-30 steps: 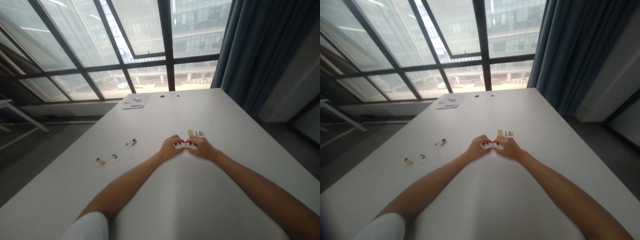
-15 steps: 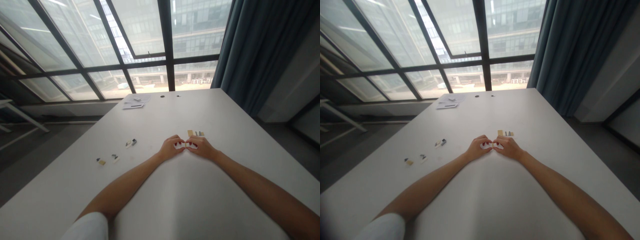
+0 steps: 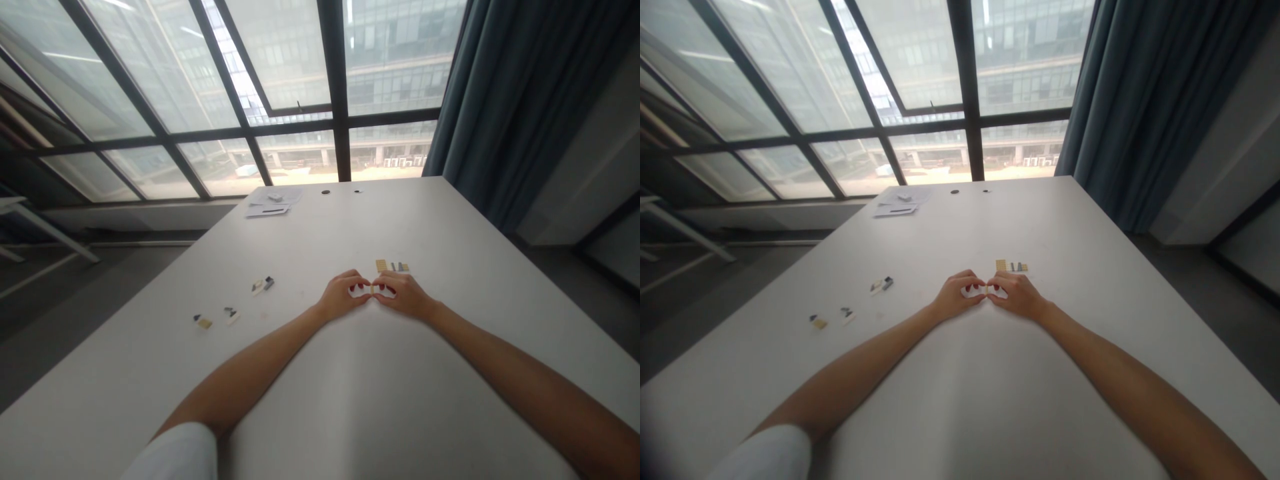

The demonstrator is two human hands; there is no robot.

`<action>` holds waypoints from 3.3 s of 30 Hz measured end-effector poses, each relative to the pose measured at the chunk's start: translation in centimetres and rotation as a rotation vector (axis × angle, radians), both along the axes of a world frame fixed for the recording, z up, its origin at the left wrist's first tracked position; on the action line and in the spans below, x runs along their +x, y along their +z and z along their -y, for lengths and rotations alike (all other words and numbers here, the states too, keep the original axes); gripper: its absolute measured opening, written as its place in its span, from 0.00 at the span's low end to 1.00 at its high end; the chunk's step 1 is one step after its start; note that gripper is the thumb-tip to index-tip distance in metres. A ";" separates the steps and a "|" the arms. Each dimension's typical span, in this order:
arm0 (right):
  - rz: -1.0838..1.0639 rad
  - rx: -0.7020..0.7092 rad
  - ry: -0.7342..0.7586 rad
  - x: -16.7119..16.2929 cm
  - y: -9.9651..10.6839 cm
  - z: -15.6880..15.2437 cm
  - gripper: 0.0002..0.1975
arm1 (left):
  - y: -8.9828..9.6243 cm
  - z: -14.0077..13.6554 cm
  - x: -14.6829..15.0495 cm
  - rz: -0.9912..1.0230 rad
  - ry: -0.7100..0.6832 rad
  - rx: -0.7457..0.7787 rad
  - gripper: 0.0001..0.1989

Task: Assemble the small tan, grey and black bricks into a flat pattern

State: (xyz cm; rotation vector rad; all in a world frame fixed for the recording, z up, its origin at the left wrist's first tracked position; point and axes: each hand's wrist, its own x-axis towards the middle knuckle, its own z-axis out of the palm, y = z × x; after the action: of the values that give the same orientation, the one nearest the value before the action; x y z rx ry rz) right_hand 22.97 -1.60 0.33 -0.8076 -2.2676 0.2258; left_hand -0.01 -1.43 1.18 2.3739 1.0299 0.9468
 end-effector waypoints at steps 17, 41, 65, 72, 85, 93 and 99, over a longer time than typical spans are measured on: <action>-0.018 -0.032 0.001 -0.1 -0.1 0.0 0.06 | -0.1 -0.2 0.0 -0.005 -0.004 0.000 0.12; -0.168 -0.260 -0.421 12.2 3.9 -5.8 0.15 | 0.2 -0.3 -0.3 -0.042 -0.028 -0.022 0.10; 0.151 -0.342 -0.373 10.0 0.5 -6.1 0.10 | 0.4 -0.3 -0.1 -0.047 -0.046 -0.036 0.12; 0.154 -0.338 -0.364 10.1 -0.2 -6.7 0.11 | 0.4 -0.3 -0.1 -0.053 -0.035 -0.038 0.13; 0.128 -0.370 -0.335 10.4 -0.6 -7.0 0.11 | 0.3 -0.3 -0.2 -0.033 -0.039 -0.068 0.17; 0.135 -0.384 -0.336 10.2 -0.2 -6.7 0.12 | 0.3 -0.4 -0.3 -0.020 -0.048 -0.073 0.17; 0.138 -0.394 -0.334 10.2 -0.3 -6.9 0.11 | 0.2 -0.4 -0.4 -0.020 -0.064 -0.061 0.17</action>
State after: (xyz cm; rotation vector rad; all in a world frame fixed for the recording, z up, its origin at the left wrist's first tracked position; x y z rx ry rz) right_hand 33.19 5.33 0.01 -1.4293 -2.1996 0.4806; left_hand -0.42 -1.00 1.36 2.3560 0.9708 0.8581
